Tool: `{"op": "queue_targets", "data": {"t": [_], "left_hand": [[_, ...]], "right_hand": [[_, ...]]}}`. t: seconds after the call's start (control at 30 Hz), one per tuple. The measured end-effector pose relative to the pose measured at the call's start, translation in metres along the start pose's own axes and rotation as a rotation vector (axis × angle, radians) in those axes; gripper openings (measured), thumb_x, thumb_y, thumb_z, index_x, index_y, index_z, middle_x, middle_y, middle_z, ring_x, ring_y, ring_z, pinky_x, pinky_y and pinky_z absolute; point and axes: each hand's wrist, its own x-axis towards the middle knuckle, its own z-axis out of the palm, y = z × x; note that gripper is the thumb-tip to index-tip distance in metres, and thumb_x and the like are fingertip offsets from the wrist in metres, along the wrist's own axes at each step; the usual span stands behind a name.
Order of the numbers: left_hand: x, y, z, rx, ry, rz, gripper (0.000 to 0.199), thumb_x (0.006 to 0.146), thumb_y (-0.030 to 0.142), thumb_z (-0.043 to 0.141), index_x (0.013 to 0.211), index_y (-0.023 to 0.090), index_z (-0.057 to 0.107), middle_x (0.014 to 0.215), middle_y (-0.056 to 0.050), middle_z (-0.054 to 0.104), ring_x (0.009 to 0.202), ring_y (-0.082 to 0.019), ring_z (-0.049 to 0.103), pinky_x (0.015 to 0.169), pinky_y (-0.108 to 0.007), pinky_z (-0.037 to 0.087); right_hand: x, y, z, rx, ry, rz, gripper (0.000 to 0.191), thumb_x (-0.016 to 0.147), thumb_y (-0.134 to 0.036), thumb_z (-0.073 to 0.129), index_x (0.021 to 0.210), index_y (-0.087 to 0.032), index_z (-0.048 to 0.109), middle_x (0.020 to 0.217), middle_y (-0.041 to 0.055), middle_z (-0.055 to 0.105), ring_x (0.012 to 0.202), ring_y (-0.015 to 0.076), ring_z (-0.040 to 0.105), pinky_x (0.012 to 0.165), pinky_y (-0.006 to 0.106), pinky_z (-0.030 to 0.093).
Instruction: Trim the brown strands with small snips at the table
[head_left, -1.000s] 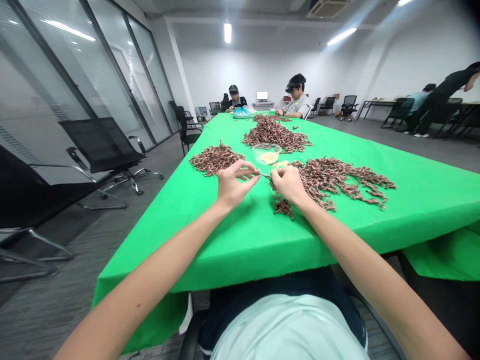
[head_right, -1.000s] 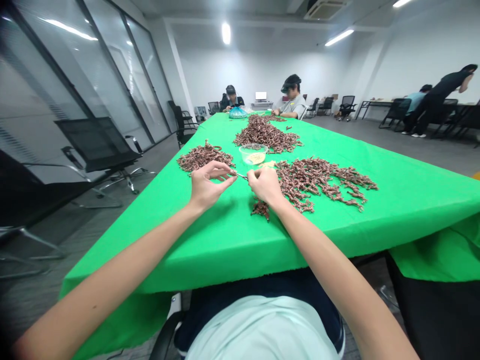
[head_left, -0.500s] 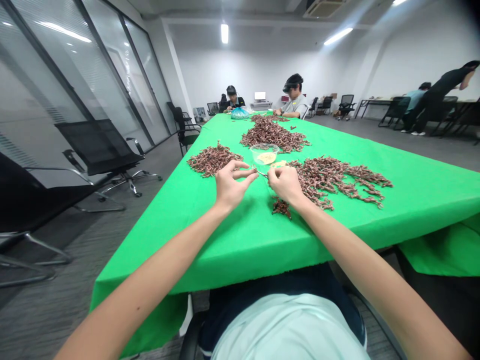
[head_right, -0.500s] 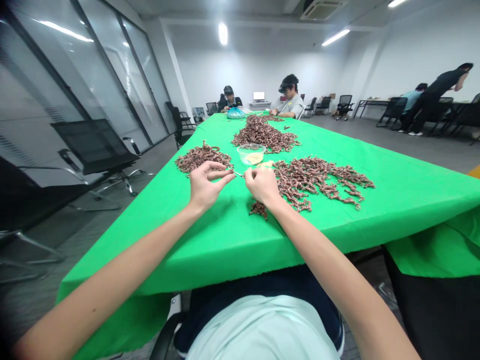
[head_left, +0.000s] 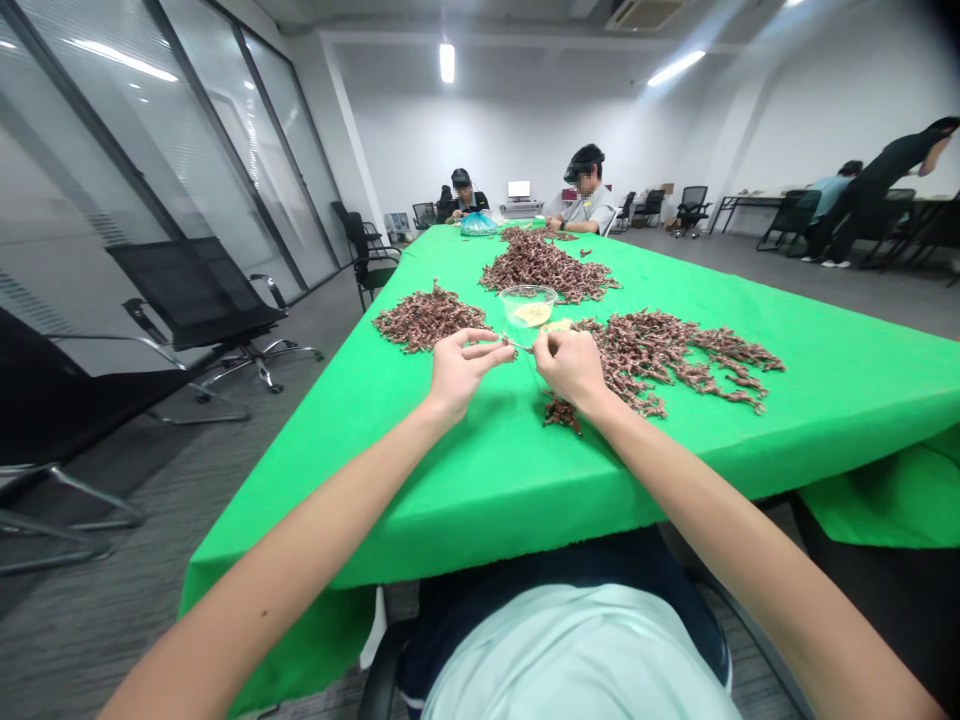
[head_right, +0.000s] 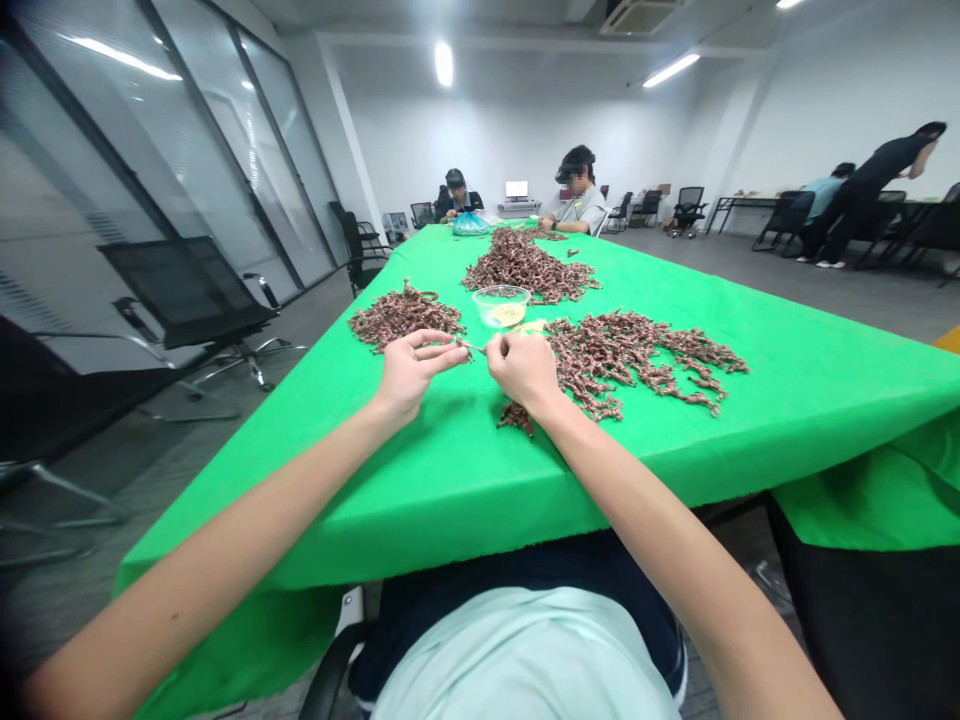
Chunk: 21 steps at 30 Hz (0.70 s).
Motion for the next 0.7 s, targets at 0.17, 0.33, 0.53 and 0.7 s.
{"op": "queue_targets", "data": {"t": [0.17, 0.33, 0.53, 0.7], "left_hand": [[0.0014, -0.0025, -0.0024, -0.016, -0.019, -0.006, 0.057, 0.051, 0.033, 0.099, 0.094, 0.014, 0.069, 0.092, -0.011, 0.08, 0.09, -0.027, 0.077, 0.092, -0.044, 0.06], [0.0029, -0.0044, -0.0051, -0.023, -0.061, -0.004, 0.064, 0.053, 0.029, 0.098, 0.107, 0.015, 0.067, 0.094, -0.01, 0.08, 0.091, -0.026, 0.077, 0.091, -0.042, 0.059], [0.0043, -0.006, -0.006, 0.039, -0.074, 0.034, 0.053, 0.055, 0.033, 0.097, 0.098, 0.015, 0.072, 0.094, -0.01, 0.079, 0.094, -0.028, 0.076, 0.091, -0.043, 0.059], [0.0017, -0.0027, -0.0062, 0.157, -0.074, 0.186, 0.044, 0.063, 0.034, 0.093, 0.099, 0.016, 0.073, 0.091, -0.009, 0.08, 0.092, -0.027, 0.077, 0.088, -0.041, 0.059]], "right_hand": [[-0.0002, -0.0008, -0.0013, -0.046, 0.005, 0.02, 0.042, 0.094, -0.034, 0.05, 0.06, -0.017, 0.069, 0.061, 0.0081, 0.069, 0.054, 0.0143, 0.052, 0.06, 0.029, 0.03], [-0.0006, -0.002, -0.0023, -0.085, 0.0, 0.034, 0.04, 0.094, -0.033, 0.05, 0.063, -0.017, 0.07, 0.064, 0.0087, 0.071, 0.057, 0.0157, 0.056, 0.062, 0.029, 0.032], [-0.0009, -0.0016, -0.0018, -0.083, -0.011, 0.022, 0.041, 0.094, -0.034, 0.05, 0.063, -0.017, 0.071, 0.065, 0.009, 0.072, 0.057, 0.0158, 0.057, 0.062, 0.029, 0.033], [-0.0013, -0.0023, -0.0009, -0.083, -0.027, 0.022, 0.041, 0.094, -0.034, 0.05, 0.064, -0.017, 0.072, 0.064, 0.009, 0.072, 0.057, 0.0161, 0.057, 0.061, 0.029, 0.032]]}}
